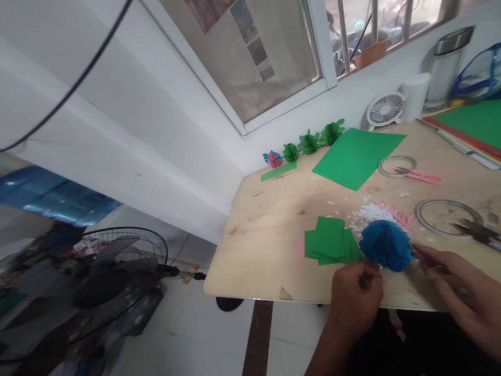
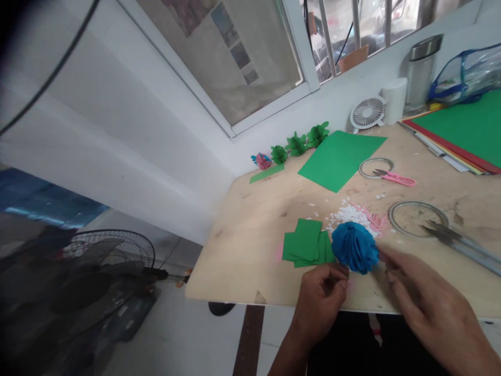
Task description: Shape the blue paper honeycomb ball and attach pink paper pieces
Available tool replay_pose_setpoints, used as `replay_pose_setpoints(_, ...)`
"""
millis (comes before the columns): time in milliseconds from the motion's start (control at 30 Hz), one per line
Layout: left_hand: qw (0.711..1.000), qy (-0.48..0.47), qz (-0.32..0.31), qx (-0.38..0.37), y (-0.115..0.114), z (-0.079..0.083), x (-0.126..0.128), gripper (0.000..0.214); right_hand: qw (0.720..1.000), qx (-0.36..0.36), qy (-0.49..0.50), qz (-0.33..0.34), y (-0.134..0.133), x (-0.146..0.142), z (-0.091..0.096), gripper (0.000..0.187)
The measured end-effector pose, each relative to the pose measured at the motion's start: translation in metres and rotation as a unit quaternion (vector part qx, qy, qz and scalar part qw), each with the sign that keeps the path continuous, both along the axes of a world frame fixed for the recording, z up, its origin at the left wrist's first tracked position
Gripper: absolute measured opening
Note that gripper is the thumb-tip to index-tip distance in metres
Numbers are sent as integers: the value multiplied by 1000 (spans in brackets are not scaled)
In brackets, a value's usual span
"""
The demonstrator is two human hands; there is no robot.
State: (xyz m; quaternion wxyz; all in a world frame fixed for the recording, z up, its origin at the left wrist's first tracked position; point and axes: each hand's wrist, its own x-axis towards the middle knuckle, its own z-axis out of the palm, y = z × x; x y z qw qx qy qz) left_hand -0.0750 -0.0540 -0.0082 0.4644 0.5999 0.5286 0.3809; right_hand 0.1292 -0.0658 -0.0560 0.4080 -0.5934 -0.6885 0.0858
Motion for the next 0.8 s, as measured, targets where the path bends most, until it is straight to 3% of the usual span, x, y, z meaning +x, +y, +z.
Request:
replay_pose_setpoints(267,999,12,25,-24,-2,5,-8,12,999,-13,15,-48,15,9,7,47)
replay_pose_setpoints(467,999,-1,39,-32,-3,7,-9,12,999,14,33,4,30,-1,21,53)
replay_pose_setpoints(667,997,-17,51,-49,-3,8,-9,13,999,32,-13,-2,42,-21,25,84)
replay_pose_setpoints(800,997,-17,51,-61,-4,10,-9,13,998,52,-29,17,47,-28,22,82)
